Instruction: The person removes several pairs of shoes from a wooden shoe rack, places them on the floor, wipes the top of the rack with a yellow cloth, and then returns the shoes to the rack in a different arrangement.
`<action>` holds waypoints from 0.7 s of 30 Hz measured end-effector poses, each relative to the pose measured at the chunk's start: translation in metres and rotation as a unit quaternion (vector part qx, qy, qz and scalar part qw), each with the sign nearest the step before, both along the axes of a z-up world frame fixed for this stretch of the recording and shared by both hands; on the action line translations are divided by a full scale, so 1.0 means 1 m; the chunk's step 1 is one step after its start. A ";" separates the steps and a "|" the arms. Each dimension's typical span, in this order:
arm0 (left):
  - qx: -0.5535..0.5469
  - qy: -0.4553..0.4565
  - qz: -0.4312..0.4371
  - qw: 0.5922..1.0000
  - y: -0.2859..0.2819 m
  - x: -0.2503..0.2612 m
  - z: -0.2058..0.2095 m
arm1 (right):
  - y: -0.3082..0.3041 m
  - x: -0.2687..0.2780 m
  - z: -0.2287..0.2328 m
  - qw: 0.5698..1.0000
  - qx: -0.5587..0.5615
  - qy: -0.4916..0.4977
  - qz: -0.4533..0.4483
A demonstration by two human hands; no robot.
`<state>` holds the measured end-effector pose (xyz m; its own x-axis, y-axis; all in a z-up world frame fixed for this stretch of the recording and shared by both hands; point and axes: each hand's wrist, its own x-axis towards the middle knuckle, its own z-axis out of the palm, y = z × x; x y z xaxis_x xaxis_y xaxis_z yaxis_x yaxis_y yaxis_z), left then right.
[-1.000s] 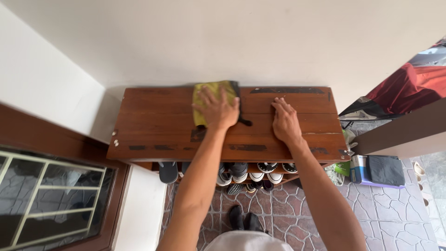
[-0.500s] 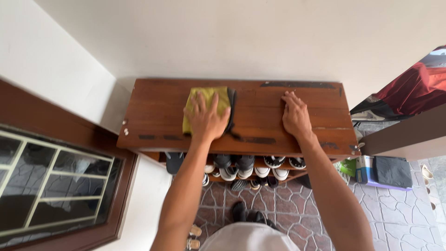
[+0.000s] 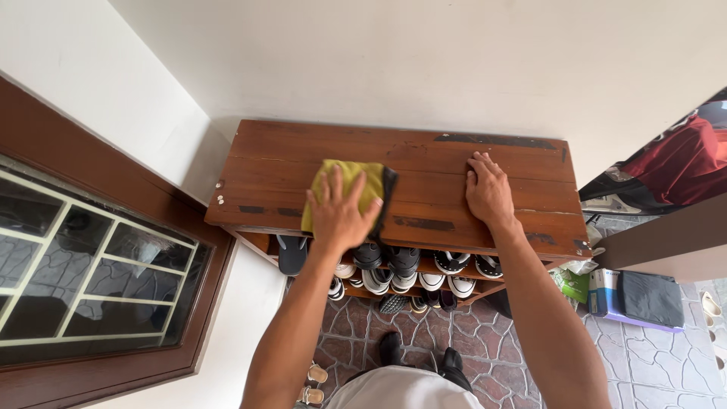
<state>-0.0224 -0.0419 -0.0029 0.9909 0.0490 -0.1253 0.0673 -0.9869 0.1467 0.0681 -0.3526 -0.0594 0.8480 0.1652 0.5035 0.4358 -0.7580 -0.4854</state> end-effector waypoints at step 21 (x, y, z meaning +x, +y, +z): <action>-0.003 0.045 0.094 0.995 -0.078 0.026 0.010 | -0.028 0.003 -0.011 0.964 -0.192 0.183 0.026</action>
<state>0.0038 -0.1200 0.0072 0.9492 0.2308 -0.2138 0.2633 -0.9548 0.1381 0.0708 -0.3806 -0.0706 0.9426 0.3273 0.0663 0.3316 -0.8938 -0.3018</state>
